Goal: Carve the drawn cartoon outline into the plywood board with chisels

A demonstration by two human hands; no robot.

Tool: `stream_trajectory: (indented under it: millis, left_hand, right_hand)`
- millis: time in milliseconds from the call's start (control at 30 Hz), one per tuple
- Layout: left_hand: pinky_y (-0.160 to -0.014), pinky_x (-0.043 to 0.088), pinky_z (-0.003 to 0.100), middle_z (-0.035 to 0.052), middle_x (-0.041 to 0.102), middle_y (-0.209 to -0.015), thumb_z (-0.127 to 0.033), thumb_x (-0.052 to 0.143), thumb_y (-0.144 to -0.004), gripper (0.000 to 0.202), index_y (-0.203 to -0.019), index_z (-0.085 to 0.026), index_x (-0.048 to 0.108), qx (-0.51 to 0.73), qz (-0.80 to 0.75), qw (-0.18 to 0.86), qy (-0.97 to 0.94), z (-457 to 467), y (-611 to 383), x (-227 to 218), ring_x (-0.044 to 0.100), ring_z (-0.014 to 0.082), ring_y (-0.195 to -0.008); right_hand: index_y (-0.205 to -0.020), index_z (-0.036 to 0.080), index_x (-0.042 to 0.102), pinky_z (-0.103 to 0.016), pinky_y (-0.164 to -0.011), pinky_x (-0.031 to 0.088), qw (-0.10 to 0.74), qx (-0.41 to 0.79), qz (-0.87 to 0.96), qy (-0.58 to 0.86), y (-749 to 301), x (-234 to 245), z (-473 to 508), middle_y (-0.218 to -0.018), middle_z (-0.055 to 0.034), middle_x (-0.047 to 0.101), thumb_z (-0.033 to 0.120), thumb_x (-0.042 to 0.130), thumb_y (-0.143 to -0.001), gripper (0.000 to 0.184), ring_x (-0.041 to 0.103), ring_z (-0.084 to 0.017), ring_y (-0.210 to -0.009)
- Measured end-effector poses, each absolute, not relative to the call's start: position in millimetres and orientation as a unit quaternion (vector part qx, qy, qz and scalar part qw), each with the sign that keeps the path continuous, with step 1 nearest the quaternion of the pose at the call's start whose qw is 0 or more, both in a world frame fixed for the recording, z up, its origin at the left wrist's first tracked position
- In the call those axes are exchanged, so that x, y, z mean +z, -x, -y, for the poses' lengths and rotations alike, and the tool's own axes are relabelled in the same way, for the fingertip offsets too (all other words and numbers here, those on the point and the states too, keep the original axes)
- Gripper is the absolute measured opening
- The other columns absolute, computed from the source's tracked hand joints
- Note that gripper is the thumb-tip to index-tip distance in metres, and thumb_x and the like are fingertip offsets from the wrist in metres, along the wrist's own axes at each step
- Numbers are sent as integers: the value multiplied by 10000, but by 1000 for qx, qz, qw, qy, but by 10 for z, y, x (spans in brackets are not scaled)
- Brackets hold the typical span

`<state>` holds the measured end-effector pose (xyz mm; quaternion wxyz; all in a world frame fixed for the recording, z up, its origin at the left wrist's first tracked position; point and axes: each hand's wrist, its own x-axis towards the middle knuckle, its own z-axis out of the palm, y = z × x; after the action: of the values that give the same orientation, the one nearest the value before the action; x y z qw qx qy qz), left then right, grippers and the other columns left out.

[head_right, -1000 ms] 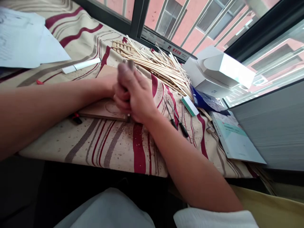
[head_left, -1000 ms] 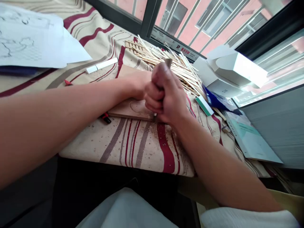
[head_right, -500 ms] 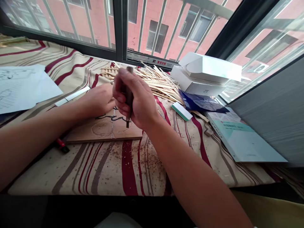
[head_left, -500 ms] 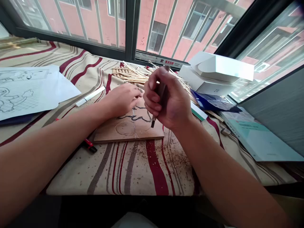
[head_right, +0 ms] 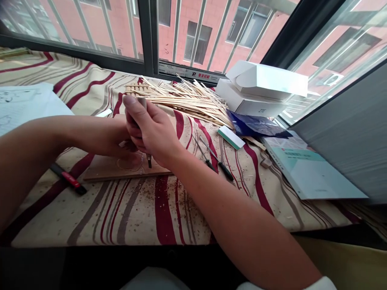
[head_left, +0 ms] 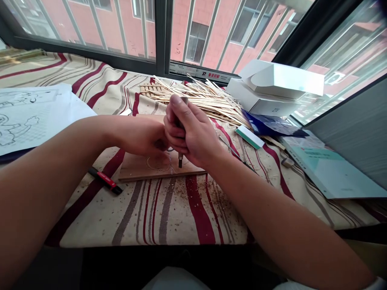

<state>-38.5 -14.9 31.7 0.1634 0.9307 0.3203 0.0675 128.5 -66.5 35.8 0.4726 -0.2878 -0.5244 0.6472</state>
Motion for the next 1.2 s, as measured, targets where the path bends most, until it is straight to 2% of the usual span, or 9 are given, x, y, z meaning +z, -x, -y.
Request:
stream_trajectory:
  millis: [33, 100, 167, 233, 333, 500, 767, 1033, 1200]
  left_hand:
    - [-598, 465, 287, -9, 680, -675, -531, 667, -743, 290, -824, -268, 761, 10, -300, 212, -930, 168, 382, 352, 584, 174, -601]
    - [-643, 453, 280, -12, 656, -665, -534, 692, -782, 317, -843, -227, 741, -81, -307, 242, -917, 217, 369, 435, 546, 157, -610]
    - [-684, 436, 278, -17, 649, -670, -525, 772, -776, 335, -839, -200, 719, -135, -364, 209, -897, 283, 341, 531, 524, 146, -626]
    - [-696, 416, 285, -10, 653, -683, -504, 871, -709, 366, -800, -198, 692, -197, -425, 176, -866, 360, 297, 619, 544, 162, -649]
    - [-669, 398, 299, -6, 659, -681, -521, 880, -716, 382, -827, -215, 680, -237, -437, 163, -852, 451, 243, 684, 574, 189, -627]
    - [-651, 391, 302, -16, 634, -622, -513, 857, -737, 354, -795, -230, 653, -195, -406, 150, -880, 495, 226, 623, 539, 174, -563]
    - [-805, 441, 329, 34, 687, -728, -520, 793, -793, 311, -820, -220, 716, -219, -426, 132, -868, 532, 174, 604, 658, 256, -783]
    - [-875, 441, 374, 47, 649, -678, -554, 833, -779, 388, -735, -182, 731, -229, -432, 113, -865, 487, 99, 567, 679, 295, -869]
    - [-927, 449, 377, 35, 629, -672, -627, 830, -724, 465, -735, -172, 735, -155, -388, 116, -901, 380, 184, 436, 685, 306, -927]
  right_hand:
    - [-761, 261, 383, -212, -390, 176, 473, 646, 522, 294, -1271, 356, 669, -607, 96, 286, 757, 645, -928, 585, 196, -63, -470]
    - [-757, 261, 370, -205, -395, 190, 481, 643, 513, 304, -1251, 355, 668, -606, 99, 284, 745, 644, -935, 584, 199, -59, -471]
    - [-753, 261, 358, -201, -401, 202, 492, 638, 506, 307, -1243, 352, 658, -602, 102, 286, 737, 649, -935, 587, 210, -56, -467]
    - [-749, 261, 353, -202, -403, 202, 500, 636, 501, 306, -1246, 344, 637, -593, 106, 288, 729, 654, -936, 587, 214, -53, -459]
    - [-749, 263, 361, -216, -394, 180, 503, 638, 498, 305, -1259, 319, 598, -569, 114, 283, 706, 685, -933, 579, 202, -55, -439]
    - [-753, 267, 366, -236, -383, 139, 509, 635, 488, 316, -1266, 285, 569, -546, 118, 297, 683, 707, -934, 568, 182, -61, -419]
    - [-747, 257, 342, -225, -396, 122, 524, 632, 467, 330, -1256, 308, 600, -533, 119, 289, 673, 685, -957, 578, 181, -48, -417]
    - [-738, 258, 321, -232, -403, 117, 554, 619, 405, 382, -1187, 254, 550, -513, 122, 250, 618, 678, -990, 566, 160, -56, -408]
    - [-703, 246, 329, -231, -399, 97, 476, 670, 454, 344, -1240, 233, 553, -527, 117, 231, 582, 618, -1038, 555, 99, -66, -433]
